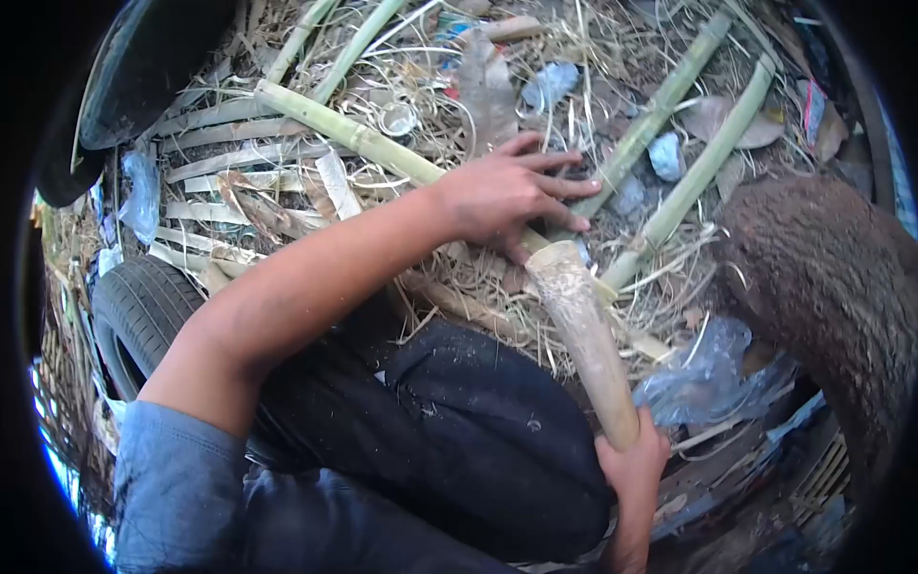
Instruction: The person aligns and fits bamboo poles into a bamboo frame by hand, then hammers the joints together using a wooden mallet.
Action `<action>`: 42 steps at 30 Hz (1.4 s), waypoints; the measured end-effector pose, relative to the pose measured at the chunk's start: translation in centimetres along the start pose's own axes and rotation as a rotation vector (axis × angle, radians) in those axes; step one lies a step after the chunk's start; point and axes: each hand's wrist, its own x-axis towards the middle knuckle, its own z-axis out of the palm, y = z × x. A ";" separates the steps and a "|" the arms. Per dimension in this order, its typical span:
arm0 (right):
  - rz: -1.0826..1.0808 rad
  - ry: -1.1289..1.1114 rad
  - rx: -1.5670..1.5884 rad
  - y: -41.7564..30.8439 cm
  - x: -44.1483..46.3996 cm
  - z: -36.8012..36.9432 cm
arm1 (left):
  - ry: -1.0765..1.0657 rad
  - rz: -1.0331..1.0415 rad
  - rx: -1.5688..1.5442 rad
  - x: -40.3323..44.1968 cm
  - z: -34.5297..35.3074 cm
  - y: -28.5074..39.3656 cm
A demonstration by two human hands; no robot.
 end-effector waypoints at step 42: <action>0.261 0.384 0.234 -3.4 -3.6 -3.6 | -0.116 -0.605 -0.216 -5.1 -10.3 9.5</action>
